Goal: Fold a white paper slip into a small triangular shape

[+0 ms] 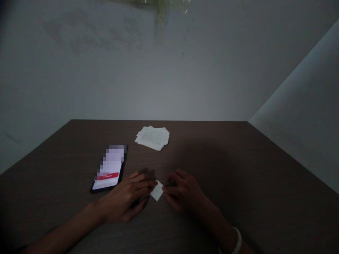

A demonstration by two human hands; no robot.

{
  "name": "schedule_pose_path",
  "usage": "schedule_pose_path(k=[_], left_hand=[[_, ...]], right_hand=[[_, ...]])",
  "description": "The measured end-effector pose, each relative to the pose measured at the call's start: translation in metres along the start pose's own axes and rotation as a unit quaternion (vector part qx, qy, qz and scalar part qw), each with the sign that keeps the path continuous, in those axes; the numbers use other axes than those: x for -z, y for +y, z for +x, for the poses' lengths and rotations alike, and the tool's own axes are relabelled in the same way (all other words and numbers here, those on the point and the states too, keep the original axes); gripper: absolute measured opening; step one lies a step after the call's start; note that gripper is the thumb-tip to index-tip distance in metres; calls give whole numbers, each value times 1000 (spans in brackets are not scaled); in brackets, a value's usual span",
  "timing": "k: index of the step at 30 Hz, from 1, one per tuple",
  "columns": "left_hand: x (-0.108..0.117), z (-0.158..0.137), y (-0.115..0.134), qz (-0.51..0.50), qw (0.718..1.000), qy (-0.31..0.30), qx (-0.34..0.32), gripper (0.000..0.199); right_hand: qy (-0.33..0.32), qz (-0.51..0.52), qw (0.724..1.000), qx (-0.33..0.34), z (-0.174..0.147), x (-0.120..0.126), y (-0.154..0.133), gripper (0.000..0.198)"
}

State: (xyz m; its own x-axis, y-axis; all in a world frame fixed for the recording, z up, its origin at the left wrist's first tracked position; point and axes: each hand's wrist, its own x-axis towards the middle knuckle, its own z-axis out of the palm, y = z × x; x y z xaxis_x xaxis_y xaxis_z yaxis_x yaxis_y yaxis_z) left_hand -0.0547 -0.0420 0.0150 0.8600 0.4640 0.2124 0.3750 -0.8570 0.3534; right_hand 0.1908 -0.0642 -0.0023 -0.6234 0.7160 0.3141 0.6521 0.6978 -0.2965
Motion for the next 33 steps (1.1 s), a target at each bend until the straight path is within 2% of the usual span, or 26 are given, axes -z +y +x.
schedule_pose_path(k=[6,11,16,23,26,33], left_hand=[[2,-1,0,-5,1000,3,10,33],[3,-1,1,2,1000,-2,7,31],[1,-1,0,4,1000,19,7,31],[4,0,1,1,1000,18,6,26],[5,0,1,-3,1000,19,5,26],[3,-1,0,-11,999,34,-2,26]], right_hand=[[17,11,999,-29,1,0,-3,15],[14,-6,1000,-15,-1,2,-3,13],[27,-29,999,-9,0,1,-5,10],[-50,-51,997,22,4,4,-18,34],[-61,-42,997,14,5,2,-20,33],[-41,-65,997,-7,6,-1,-20,29]])
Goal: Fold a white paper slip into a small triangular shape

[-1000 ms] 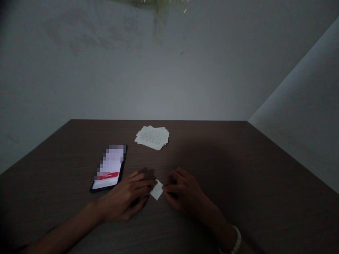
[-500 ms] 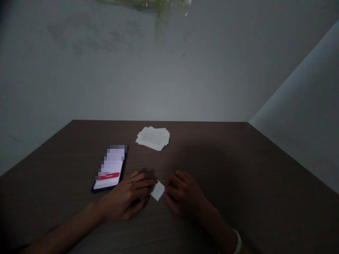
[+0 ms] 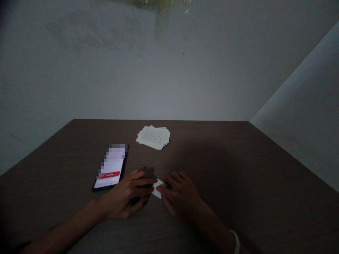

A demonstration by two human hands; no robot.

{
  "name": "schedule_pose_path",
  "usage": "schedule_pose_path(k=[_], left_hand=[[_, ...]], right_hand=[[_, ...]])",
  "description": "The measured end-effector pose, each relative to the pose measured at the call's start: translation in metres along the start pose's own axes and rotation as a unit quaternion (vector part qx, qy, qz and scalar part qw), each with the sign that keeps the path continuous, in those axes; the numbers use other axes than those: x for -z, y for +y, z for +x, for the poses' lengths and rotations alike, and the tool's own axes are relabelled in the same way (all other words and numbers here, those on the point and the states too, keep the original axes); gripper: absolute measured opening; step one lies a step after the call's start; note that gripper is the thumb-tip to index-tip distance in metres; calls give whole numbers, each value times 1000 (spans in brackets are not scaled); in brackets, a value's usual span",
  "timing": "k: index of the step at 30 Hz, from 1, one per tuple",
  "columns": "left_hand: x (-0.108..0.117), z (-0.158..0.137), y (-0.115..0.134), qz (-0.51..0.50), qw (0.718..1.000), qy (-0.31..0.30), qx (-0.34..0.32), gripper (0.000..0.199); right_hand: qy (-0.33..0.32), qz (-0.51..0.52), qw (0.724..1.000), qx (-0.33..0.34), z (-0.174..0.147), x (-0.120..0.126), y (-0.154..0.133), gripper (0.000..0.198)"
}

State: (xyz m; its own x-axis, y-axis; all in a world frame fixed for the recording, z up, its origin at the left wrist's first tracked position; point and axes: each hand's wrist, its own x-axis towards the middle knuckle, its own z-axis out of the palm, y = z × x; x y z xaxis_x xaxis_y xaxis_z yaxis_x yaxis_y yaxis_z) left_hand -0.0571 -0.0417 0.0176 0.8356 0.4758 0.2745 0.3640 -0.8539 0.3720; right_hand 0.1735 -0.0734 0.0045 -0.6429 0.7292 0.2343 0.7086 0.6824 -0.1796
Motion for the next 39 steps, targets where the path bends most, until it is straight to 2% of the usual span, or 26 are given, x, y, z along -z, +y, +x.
schedule_pose_path(k=[10,17,27,33,39], left_hand=[[-1,-2,0,15,1000,-6,7,24],[3,2,1,24,999,-31,9,22],[-5,-2,-2,39,999,5,-14,21],[-3,0,0,47,999,-16,-18,33],[-3,-1,-2,46,999,-12,-15,31]], right_hand=[[-9,-35,998,51,-3,-3,3,32],[-12,-31,999,21,-2,-3,-3,27],[45,-38,998,32,-3,-8,0,23],[58,-19,998,-7,-3,-7,-3,24],[108,-3,994,-33,-3,-9,0,12]])
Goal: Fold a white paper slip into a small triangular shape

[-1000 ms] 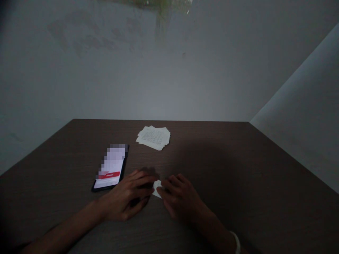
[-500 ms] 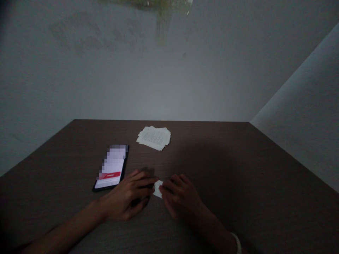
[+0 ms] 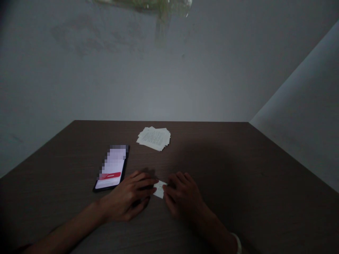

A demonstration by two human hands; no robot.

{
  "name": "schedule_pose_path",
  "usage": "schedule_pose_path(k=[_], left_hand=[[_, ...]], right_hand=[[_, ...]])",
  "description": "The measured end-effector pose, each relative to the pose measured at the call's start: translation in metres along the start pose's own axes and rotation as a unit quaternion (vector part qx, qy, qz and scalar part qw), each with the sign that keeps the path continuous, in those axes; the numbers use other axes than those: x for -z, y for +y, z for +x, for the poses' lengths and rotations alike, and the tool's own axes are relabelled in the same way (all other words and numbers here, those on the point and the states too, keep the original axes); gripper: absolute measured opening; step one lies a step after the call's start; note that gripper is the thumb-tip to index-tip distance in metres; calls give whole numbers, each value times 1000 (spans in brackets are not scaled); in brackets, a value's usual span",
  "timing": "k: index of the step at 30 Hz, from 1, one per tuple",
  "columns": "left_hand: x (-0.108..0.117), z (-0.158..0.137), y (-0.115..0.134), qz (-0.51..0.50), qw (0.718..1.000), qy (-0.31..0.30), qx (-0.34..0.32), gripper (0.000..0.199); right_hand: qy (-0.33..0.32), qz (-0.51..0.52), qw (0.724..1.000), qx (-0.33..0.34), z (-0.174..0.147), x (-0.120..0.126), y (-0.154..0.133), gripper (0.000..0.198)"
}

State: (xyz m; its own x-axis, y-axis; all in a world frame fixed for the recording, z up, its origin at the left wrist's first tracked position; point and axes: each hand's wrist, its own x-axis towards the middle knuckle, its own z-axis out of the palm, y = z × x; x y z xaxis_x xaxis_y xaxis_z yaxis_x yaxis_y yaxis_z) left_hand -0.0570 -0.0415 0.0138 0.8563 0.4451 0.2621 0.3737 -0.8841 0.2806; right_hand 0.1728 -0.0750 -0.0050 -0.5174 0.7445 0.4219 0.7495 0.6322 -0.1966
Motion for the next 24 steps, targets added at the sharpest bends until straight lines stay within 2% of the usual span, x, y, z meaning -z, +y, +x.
schedule_pose_path(k=[8,15,19,24], left_hand=[[1,0,1,4,1000,-19,7,31],[-1,0,0,14,1000,-6,-2,31],[-4,-1,-1,22,1000,4,-3,30],[-5,0,1,34,999,-5,10,40]], right_hand=[[2,11,1000,-16,0,0,0,13],[2,28,999,-20,-2,0,3,15],[3,25,998,-51,1,0,0,9],[5,13,998,-68,4,-2,-4,7]])
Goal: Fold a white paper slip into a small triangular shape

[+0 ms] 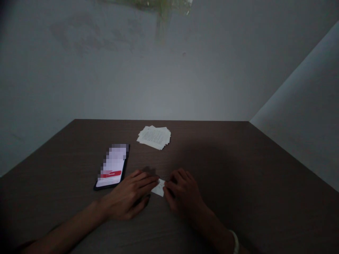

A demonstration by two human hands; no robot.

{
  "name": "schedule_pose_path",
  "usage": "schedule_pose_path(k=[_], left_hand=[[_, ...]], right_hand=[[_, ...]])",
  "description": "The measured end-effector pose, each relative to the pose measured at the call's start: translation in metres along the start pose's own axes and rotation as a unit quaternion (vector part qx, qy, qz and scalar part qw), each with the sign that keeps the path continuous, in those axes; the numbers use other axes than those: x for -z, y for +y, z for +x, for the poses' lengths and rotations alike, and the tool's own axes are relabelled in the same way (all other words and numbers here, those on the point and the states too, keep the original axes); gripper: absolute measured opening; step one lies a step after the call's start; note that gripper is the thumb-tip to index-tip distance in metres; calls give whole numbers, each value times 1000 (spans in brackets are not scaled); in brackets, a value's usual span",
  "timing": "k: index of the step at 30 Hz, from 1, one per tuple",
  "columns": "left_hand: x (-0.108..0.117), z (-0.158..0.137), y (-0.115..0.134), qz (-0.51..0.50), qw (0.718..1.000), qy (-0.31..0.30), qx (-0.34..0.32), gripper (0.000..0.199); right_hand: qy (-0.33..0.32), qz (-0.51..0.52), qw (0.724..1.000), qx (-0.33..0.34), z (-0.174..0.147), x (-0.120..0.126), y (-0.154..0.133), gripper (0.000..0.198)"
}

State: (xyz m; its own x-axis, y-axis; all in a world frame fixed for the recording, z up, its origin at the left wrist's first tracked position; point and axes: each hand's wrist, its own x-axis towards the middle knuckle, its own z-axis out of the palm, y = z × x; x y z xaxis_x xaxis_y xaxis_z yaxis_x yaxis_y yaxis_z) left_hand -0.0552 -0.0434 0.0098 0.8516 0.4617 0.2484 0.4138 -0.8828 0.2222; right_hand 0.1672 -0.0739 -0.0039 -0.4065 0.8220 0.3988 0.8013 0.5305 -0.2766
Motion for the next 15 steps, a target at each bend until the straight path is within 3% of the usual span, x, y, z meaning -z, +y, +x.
schedule_pose_path(k=[6,15], left_hand=[[3,1,1,11,1000,-4,-8,41],[4,1,-3,-23,999,3,-27,35]], right_hand=[[38,-3,999,-24,4,-10,3,14],[40,-2,998,-40,7,-12,3,16]])
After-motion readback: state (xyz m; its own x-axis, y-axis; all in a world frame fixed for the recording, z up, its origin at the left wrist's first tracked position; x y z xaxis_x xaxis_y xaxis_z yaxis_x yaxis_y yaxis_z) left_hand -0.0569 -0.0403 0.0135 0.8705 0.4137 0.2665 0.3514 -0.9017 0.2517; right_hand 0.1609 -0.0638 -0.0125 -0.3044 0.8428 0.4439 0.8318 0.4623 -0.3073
